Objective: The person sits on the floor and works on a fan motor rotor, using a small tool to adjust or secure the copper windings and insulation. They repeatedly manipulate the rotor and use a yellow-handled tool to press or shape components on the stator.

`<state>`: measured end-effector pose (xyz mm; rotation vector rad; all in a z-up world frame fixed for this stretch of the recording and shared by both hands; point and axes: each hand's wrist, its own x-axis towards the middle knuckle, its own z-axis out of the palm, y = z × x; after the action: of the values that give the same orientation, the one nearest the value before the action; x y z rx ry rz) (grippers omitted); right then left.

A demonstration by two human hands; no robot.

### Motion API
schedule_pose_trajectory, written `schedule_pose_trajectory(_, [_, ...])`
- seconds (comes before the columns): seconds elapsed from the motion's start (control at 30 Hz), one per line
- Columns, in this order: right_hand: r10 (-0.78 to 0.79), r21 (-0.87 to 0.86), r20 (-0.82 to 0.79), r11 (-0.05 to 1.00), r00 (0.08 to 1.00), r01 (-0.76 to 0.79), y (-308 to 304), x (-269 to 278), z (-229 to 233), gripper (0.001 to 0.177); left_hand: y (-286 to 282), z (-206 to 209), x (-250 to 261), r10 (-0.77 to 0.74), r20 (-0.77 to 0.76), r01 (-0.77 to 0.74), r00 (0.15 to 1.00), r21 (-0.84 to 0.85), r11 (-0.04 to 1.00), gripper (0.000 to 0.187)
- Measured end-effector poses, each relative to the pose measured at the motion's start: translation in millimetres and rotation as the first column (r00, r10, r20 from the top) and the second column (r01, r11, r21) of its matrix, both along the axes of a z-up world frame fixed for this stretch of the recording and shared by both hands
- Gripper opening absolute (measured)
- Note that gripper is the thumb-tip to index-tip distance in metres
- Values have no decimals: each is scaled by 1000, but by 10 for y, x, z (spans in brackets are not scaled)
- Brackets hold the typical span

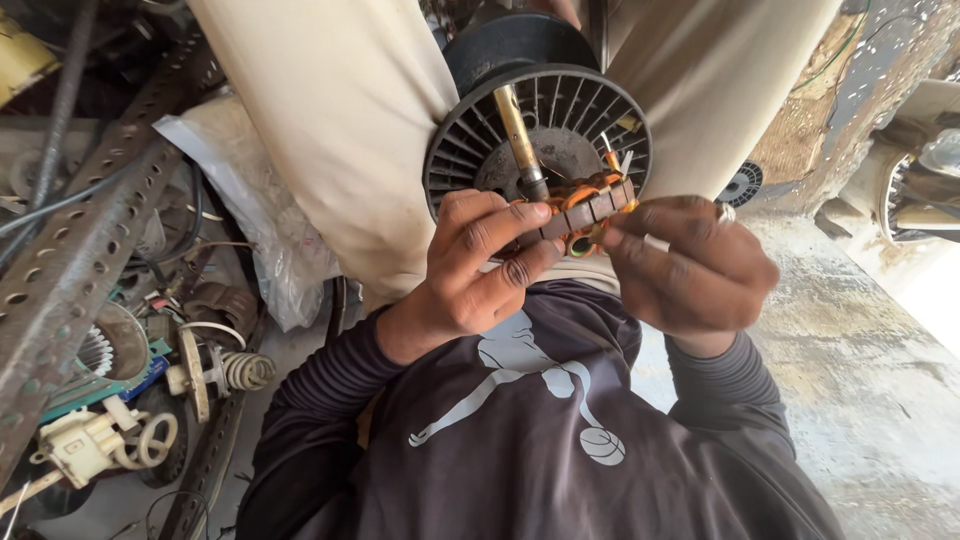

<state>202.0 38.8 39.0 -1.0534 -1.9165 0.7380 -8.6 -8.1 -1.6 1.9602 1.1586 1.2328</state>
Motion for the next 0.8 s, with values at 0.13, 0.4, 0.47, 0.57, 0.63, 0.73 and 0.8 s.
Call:
schedule_pose_trajectory(0.13, [124,9,-12,992,992,-123,75,26,4,14,-1,-43,-14,-29,-1,29,1000,9,1000,24])
schedule_pose_trajectory(0.4, [230,-72,-110,969,967,-238,102,66,-41,13,-10,-77,-56,-69,-14,69,998,6,998,26])
schedule_pose_trajectory(0.47, [214,-125,-145,964,966,-233,128,74,-70,13,-4,-83,-48,-74,-8,74,997,-1,997,26])
schedule_pose_trajectory(0.57, [249,-97,-171,958,953,-268,168,81,-84,12,-7,-66,-60,-88,-2,88,996,-10,996,24])
schedule_pose_trajectory(0.63, [234,-114,-122,962,965,-248,163,83,-57,12,-4,-59,-78,-102,5,102,995,-22,995,23])
schedule_pose_trajectory(0.73, [210,-106,-50,971,976,-214,110,62,-1,14,0,-54,-94,-115,13,116,993,-33,993,22])
schedule_pose_trajectory(0.8, [194,-73,-21,978,981,-195,92,29,8,16,10,-60,-98,-108,5,108,994,-20,994,21])
